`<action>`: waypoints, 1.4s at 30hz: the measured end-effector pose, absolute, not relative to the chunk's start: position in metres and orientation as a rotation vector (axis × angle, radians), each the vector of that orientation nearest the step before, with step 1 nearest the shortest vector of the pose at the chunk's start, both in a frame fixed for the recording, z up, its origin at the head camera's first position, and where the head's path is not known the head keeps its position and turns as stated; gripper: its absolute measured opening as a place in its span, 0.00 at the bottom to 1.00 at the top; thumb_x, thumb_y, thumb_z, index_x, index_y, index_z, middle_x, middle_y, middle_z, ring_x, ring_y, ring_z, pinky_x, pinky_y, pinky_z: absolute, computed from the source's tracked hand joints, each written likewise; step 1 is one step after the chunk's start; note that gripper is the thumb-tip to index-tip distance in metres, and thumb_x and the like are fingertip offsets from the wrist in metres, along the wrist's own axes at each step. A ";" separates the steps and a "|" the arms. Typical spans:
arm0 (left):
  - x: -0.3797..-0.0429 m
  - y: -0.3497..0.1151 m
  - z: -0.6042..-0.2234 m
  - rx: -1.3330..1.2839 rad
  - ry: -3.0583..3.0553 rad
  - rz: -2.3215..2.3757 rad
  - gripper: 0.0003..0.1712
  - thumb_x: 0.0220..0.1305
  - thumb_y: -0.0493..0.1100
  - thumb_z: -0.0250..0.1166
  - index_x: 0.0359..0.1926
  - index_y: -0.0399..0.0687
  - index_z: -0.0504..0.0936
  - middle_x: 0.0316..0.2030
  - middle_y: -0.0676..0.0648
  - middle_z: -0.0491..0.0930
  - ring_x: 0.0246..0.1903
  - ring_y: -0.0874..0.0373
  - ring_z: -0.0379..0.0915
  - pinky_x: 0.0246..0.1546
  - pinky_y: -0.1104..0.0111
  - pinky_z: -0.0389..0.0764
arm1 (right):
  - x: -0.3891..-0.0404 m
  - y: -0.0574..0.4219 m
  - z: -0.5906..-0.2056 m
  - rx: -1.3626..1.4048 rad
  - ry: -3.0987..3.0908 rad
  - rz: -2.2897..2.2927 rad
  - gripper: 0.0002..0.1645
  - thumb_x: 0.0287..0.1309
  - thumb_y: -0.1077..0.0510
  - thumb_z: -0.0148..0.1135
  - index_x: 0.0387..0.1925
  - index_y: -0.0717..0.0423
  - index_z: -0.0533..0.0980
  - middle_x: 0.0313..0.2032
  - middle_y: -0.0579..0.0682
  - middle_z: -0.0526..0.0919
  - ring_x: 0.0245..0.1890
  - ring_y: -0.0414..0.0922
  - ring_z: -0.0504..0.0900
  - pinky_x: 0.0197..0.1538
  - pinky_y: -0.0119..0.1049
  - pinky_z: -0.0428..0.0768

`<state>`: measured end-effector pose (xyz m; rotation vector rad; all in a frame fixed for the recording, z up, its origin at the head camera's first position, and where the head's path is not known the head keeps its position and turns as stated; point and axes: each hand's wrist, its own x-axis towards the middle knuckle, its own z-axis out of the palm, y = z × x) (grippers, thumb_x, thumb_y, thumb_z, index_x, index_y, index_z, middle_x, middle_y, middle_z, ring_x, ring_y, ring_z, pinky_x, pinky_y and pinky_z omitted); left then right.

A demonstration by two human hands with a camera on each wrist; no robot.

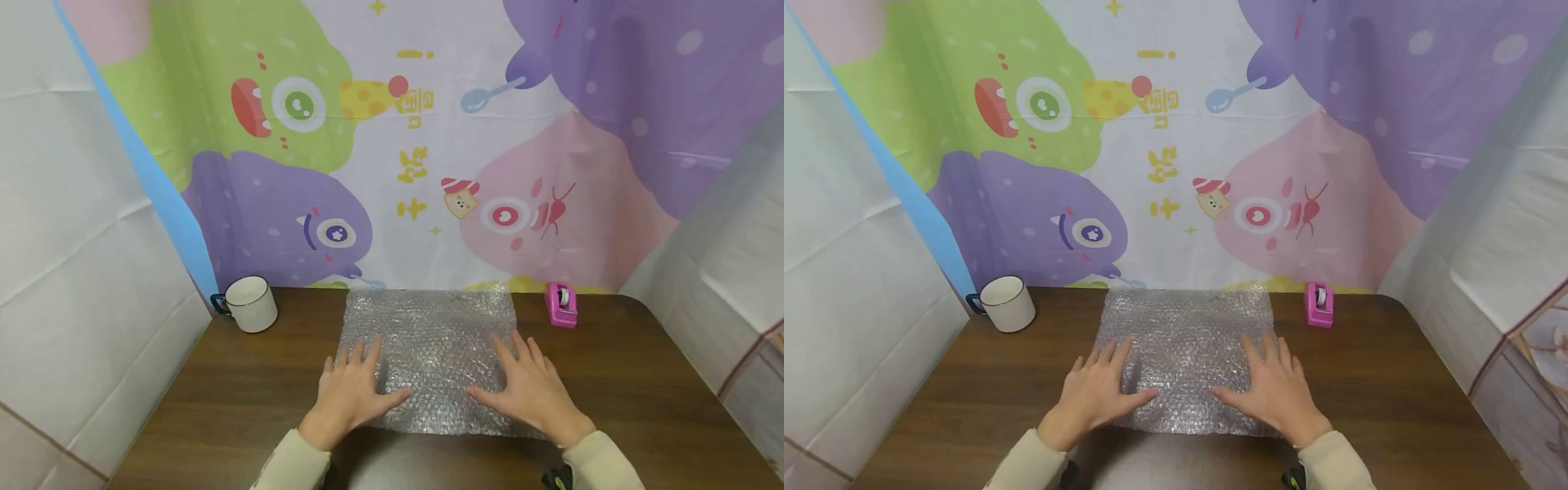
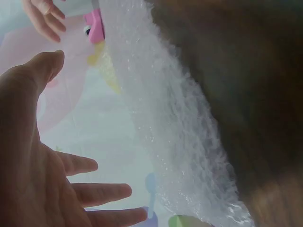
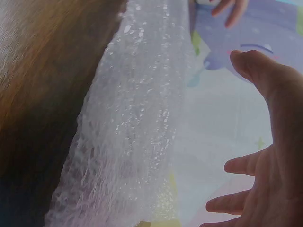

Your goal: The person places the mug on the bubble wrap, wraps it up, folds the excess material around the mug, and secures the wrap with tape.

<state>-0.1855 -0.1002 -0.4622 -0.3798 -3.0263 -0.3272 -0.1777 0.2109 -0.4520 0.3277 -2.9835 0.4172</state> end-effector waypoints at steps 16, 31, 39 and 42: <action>-0.206 -0.093 -0.463 -0.491 -3.048 -0.322 0.63 0.53 0.84 0.60 0.78 0.48 0.62 0.71 0.32 0.67 0.68 0.28 0.65 0.61 0.32 0.70 | -0.204 0.211 -0.450 0.476 -3.010 0.416 0.64 0.50 0.20 0.64 0.75 0.58 0.63 0.72 0.74 0.62 0.70 0.78 0.63 0.62 0.76 0.68; -0.240 -0.084 -0.449 -0.536 -3.179 -0.334 0.63 0.53 0.84 0.58 0.80 0.53 0.58 0.76 0.35 0.61 0.74 0.31 0.57 0.66 0.33 0.66 | -0.234 0.214 -0.440 0.514 -3.096 0.414 0.63 0.53 0.21 0.63 0.75 0.59 0.63 0.72 0.75 0.63 0.69 0.77 0.63 0.61 0.75 0.70; -0.261 -0.081 -0.440 -0.544 -3.218 -0.251 0.63 0.55 0.84 0.57 0.81 0.53 0.56 0.77 0.36 0.60 0.75 0.31 0.57 0.65 0.35 0.69 | -0.253 0.217 -0.433 0.499 -3.140 0.433 0.66 0.54 0.21 0.63 0.77 0.62 0.60 0.73 0.77 0.60 0.71 0.78 0.60 0.60 0.76 0.70; -0.270 -0.078 -0.436 -0.533 -3.217 -0.243 0.62 0.56 0.83 0.58 0.81 0.54 0.56 0.77 0.36 0.60 0.75 0.31 0.56 0.65 0.35 0.70 | -0.261 0.218 -0.429 0.478 -3.157 0.432 0.66 0.54 0.21 0.63 0.77 0.63 0.59 0.73 0.77 0.58 0.71 0.79 0.58 0.61 0.76 0.69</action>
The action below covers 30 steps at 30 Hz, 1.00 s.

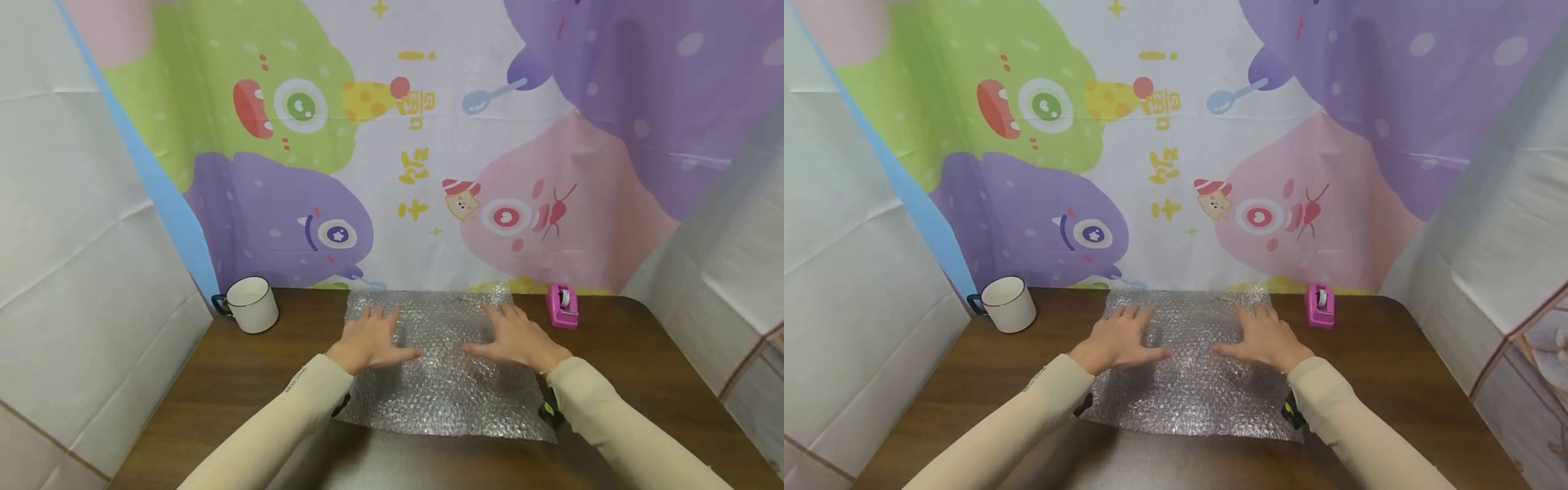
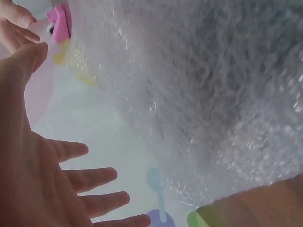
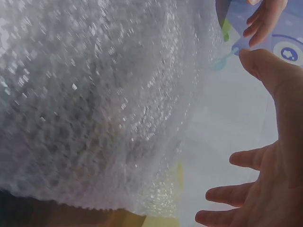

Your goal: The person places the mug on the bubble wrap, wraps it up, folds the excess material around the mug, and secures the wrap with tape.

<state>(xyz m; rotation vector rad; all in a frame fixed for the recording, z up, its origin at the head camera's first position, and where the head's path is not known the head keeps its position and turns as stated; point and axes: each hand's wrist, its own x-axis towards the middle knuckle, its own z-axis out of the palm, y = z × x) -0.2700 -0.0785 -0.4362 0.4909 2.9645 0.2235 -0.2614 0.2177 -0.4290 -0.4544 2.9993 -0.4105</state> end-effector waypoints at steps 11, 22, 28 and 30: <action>-0.296 -0.076 -0.431 0.445 2.955 0.298 0.61 0.58 0.83 0.56 0.81 0.54 0.55 0.77 0.37 0.61 0.75 0.33 0.56 0.66 0.35 0.67 | -0.278 0.226 -0.415 -0.431 3.005 -0.476 0.67 0.56 0.22 0.63 0.78 0.64 0.54 0.74 0.77 0.56 0.72 0.78 0.57 0.62 0.78 0.67; -0.317 -0.080 -0.440 0.391 2.921 0.359 0.56 0.64 0.80 0.52 0.81 0.53 0.54 0.78 0.36 0.57 0.79 0.34 0.47 0.71 0.34 0.60 | -0.292 0.221 -0.414 -0.408 2.972 -0.499 0.65 0.58 0.23 0.62 0.79 0.61 0.53 0.74 0.75 0.57 0.73 0.76 0.56 0.64 0.76 0.67; -0.328 -0.080 -0.446 0.395 2.931 0.399 0.52 0.68 0.78 0.49 0.81 0.52 0.56 0.78 0.36 0.57 0.79 0.36 0.46 0.71 0.36 0.61 | -0.305 0.215 -0.420 -0.393 2.973 -0.474 0.65 0.58 0.23 0.61 0.79 0.63 0.54 0.74 0.74 0.58 0.73 0.75 0.59 0.66 0.74 0.66; -0.329 -0.081 -0.446 0.397 2.927 0.401 0.53 0.68 0.78 0.49 0.81 0.52 0.56 0.78 0.36 0.56 0.79 0.36 0.45 0.72 0.36 0.61 | -0.309 0.213 -0.423 -0.393 2.972 -0.474 0.64 0.59 0.24 0.61 0.78 0.64 0.54 0.74 0.75 0.58 0.72 0.75 0.60 0.66 0.73 0.66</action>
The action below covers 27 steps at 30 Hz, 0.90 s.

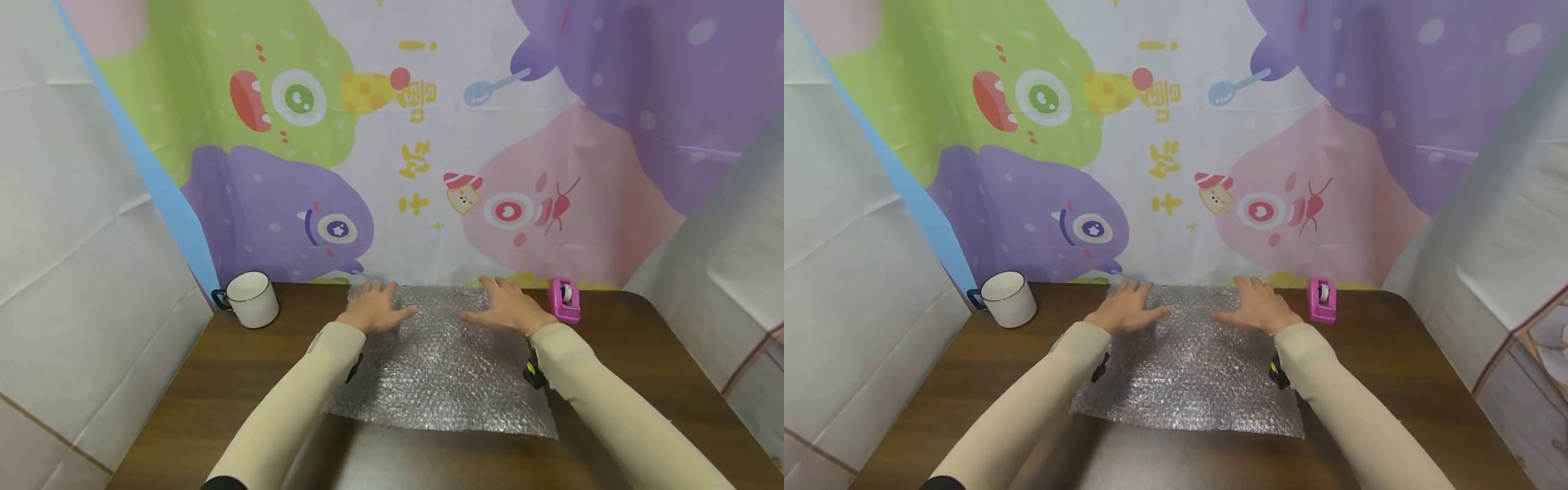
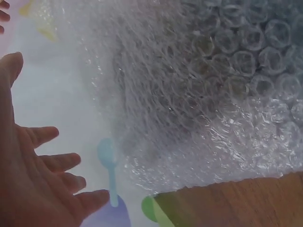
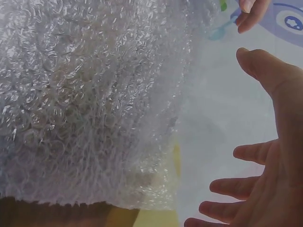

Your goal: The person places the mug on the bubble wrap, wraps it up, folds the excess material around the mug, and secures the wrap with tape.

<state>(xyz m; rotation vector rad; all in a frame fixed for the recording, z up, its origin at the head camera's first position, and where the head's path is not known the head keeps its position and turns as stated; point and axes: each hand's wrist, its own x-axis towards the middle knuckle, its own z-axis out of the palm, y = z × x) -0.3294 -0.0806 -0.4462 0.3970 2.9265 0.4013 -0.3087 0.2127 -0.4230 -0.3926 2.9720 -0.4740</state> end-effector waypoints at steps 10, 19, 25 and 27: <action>-0.340 -0.082 -0.452 0.419 2.926 0.398 0.53 0.69 0.75 0.53 0.81 0.47 0.56 0.78 0.34 0.55 0.79 0.36 0.48 0.72 0.41 0.64 | -0.326 0.207 -0.441 -0.376 2.935 -0.502 0.59 0.62 0.30 0.63 0.78 0.65 0.55 0.75 0.73 0.58 0.73 0.73 0.60 0.67 0.72 0.66; -0.351 -0.080 -0.458 0.326 2.973 0.398 0.52 0.68 0.74 0.57 0.80 0.47 0.58 0.77 0.34 0.58 0.77 0.36 0.53 0.70 0.41 0.67 | -0.339 0.201 -0.454 -0.413 2.946 -0.521 0.57 0.63 0.33 0.64 0.76 0.67 0.58 0.73 0.73 0.61 0.72 0.71 0.64 0.68 0.69 0.68; -0.350 -0.078 -0.460 0.376 2.953 0.337 0.50 0.71 0.72 0.54 0.81 0.48 0.55 0.78 0.34 0.54 0.79 0.36 0.45 0.77 0.45 0.55 | -0.341 0.201 -0.462 -0.430 2.966 -0.540 0.54 0.64 0.36 0.65 0.74 0.69 0.61 0.71 0.75 0.65 0.70 0.72 0.66 0.68 0.68 0.68; -0.350 -0.078 -0.462 0.377 2.948 0.329 0.50 0.71 0.72 0.54 0.81 0.48 0.55 0.79 0.34 0.53 0.80 0.36 0.43 0.78 0.45 0.53 | -0.342 0.200 -0.466 -0.422 2.961 -0.532 0.54 0.64 0.35 0.65 0.75 0.69 0.60 0.71 0.74 0.65 0.70 0.72 0.65 0.68 0.67 0.68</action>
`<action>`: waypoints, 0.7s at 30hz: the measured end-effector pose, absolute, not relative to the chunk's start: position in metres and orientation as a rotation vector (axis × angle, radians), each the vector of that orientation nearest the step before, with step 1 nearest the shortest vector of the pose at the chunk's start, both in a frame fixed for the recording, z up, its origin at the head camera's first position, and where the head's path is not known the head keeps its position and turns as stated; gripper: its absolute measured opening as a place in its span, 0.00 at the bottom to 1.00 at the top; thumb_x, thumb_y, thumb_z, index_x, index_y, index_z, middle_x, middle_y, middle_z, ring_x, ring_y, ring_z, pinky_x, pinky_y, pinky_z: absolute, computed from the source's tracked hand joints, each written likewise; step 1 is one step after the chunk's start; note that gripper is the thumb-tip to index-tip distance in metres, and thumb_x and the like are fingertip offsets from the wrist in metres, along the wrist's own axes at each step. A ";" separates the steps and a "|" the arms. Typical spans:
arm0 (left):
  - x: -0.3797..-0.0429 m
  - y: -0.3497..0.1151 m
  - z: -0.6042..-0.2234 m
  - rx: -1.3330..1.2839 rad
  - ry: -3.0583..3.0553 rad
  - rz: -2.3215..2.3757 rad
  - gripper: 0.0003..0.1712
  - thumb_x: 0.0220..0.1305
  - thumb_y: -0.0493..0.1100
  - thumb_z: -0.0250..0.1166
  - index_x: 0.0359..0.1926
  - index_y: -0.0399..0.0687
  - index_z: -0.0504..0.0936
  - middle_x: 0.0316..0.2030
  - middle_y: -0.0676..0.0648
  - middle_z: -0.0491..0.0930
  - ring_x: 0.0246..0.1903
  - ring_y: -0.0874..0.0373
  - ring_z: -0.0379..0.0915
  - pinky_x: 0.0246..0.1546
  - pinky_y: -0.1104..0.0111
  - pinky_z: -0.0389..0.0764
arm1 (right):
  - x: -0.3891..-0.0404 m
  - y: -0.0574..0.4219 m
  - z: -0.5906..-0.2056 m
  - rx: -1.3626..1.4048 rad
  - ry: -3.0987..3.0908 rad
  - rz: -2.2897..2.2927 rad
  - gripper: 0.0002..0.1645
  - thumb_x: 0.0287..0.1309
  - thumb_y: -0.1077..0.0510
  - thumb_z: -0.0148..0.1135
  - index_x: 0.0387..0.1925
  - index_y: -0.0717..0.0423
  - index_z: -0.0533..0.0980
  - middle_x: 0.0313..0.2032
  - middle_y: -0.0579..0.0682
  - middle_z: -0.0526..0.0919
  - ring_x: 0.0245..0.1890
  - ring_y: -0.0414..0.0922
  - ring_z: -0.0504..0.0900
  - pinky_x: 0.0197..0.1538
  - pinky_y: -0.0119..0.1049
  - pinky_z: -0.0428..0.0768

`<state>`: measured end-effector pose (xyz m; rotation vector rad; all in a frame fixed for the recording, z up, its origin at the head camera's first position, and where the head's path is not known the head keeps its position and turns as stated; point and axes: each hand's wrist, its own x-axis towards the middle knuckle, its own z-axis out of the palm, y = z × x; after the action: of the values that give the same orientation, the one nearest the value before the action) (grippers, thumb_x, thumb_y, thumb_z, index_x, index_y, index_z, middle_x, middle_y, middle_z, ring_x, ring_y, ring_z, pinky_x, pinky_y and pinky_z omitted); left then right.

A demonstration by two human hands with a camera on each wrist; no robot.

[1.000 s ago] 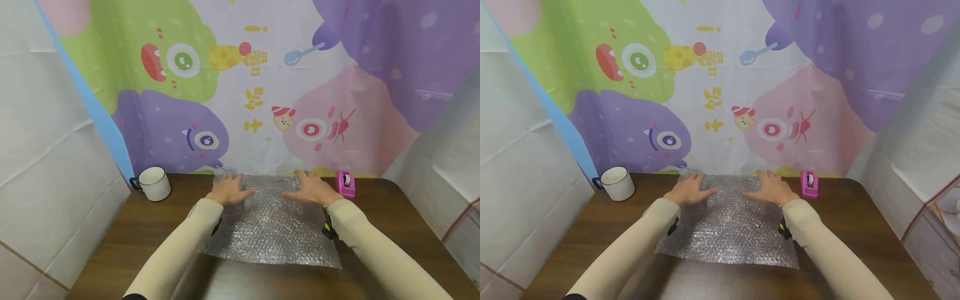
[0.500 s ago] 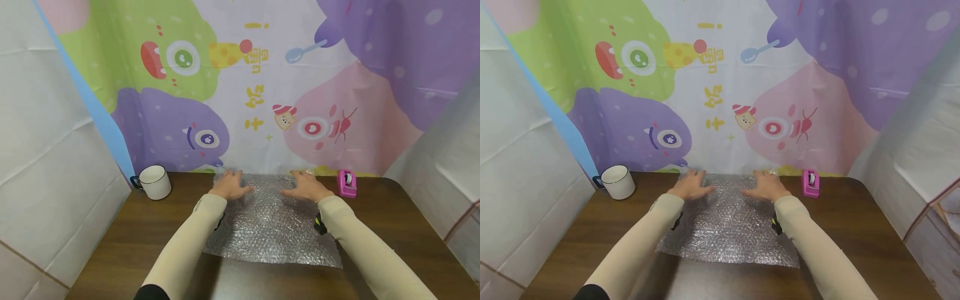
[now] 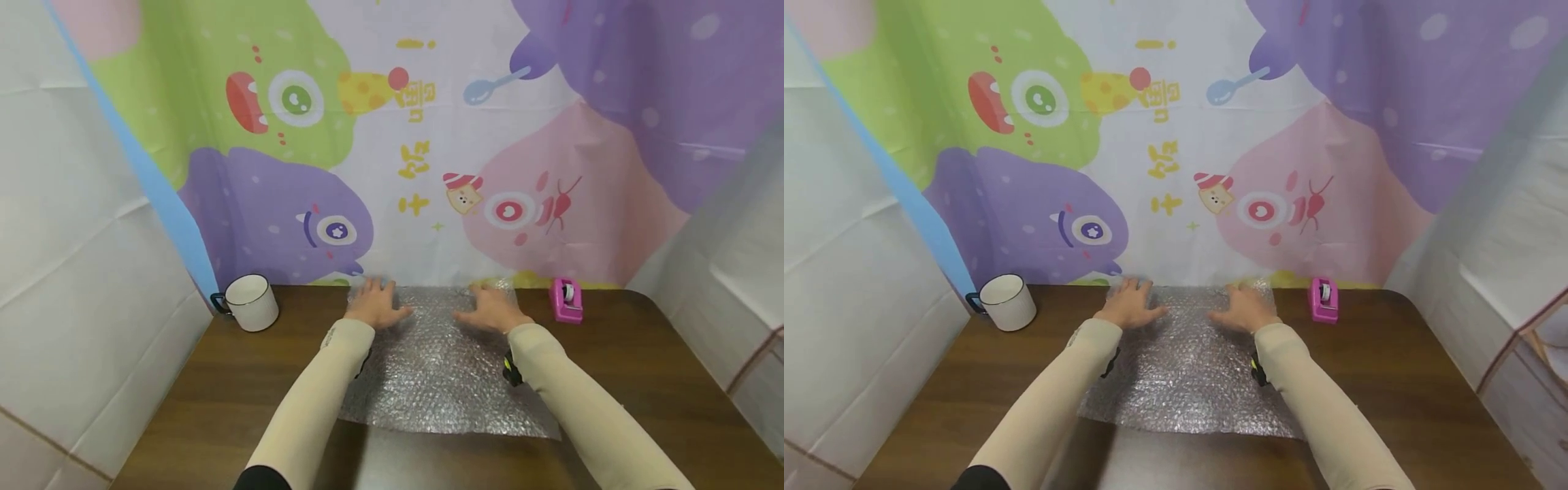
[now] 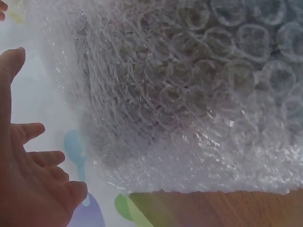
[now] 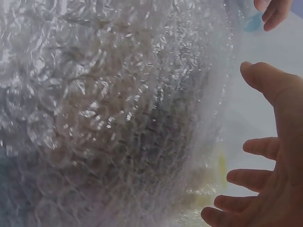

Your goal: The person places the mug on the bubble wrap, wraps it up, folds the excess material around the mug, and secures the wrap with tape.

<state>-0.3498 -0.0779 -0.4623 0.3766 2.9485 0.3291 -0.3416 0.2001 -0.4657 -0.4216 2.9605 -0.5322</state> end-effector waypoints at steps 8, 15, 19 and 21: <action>-0.347 -0.078 -0.472 0.345 2.930 0.379 0.53 0.67 0.72 0.59 0.80 0.47 0.57 0.78 0.34 0.54 0.78 0.35 0.47 0.75 0.41 0.59 | -0.340 0.198 -0.475 -0.282 2.926 -0.533 0.57 0.62 0.33 0.65 0.77 0.64 0.58 0.74 0.73 0.60 0.73 0.72 0.61 0.68 0.70 0.66; -0.349 -0.080 -0.482 0.296 2.904 0.387 0.57 0.64 0.73 0.63 0.81 0.48 0.54 0.78 0.33 0.53 0.78 0.35 0.49 0.68 0.39 0.68 | -0.340 0.196 -0.481 -0.243 2.890 -0.525 0.60 0.60 0.32 0.67 0.78 0.64 0.55 0.75 0.73 0.57 0.74 0.78 0.52 0.69 0.75 0.60; -0.348 -0.081 -0.482 0.265 2.887 0.379 0.57 0.62 0.72 0.64 0.81 0.48 0.55 0.79 0.33 0.52 0.79 0.35 0.48 0.70 0.38 0.66 | -0.339 0.195 -0.479 -0.249 2.867 -0.491 0.58 0.60 0.34 0.67 0.75 0.69 0.59 0.73 0.74 0.62 0.73 0.78 0.54 0.70 0.74 0.59; -0.346 -0.081 -0.479 0.252 2.877 0.371 0.57 0.63 0.72 0.64 0.81 0.47 0.56 0.79 0.33 0.52 0.79 0.36 0.47 0.71 0.38 0.65 | -0.338 0.195 -0.478 -0.248 2.854 -0.484 0.56 0.61 0.34 0.67 0.74 0.70 0.61 0.73 0.74 0.62 0.73 0.79 0.54 0.70 0.75 0.59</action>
<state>-0.3464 -0.0813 -0.4787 0.2516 2.8774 0.3706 -0.3381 0.1947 -0.4781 -0.2476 2.8541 -0.4842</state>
